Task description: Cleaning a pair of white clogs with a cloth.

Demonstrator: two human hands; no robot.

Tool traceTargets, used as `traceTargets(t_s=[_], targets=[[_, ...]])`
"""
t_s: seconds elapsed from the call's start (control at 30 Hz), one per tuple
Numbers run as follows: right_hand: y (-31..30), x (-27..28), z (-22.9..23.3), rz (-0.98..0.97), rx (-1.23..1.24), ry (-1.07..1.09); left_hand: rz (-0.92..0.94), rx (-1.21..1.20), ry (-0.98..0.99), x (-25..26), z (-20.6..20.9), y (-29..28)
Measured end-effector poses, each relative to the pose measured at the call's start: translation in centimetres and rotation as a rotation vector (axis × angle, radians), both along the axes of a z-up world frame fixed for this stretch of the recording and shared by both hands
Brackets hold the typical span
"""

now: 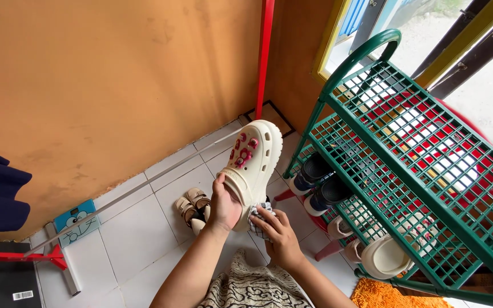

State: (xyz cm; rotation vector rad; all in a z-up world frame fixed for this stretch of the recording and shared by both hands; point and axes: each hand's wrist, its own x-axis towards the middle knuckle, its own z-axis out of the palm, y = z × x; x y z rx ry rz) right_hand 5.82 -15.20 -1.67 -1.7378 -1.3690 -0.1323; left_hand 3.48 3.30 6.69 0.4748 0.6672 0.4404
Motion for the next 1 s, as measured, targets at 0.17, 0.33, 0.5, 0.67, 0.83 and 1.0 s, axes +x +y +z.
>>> traceTargets(t_s=[0.17,0.33,0.5,0.67,0.83,1.0], targets=[[0.2,4.2,1.3,-0.120,0.158,-0.064,-0.055,-0.024,-0.036,-0.8,0.6,-0.7],[1.9,7.7,8.0,-0.389,0.223,-0.101,-0.238,0.009,0.033,-1.3,-0.8,-2.1],[2.1,7.8,6.2,-0.447,0.098,-0.173,-0.351,-0.029,-0.002,-1.8,1.2,-2.7],[1.7,3.0,2.5,-0.361,0.102,-0.125,-0.231,-0.162,-0.095,-1.5,-0.8,-2.4],[0.6,0.6,0.3,-0.241,0.093,-0.108,-0.140,-0.140,-0.066,-1.2,-1.2,-1.9],[-0.9,-0.2,-2.2,-0.182,0.068,-0.092,-0.090,-0.157,-0.142,-1.1,0.3,-2.2]])
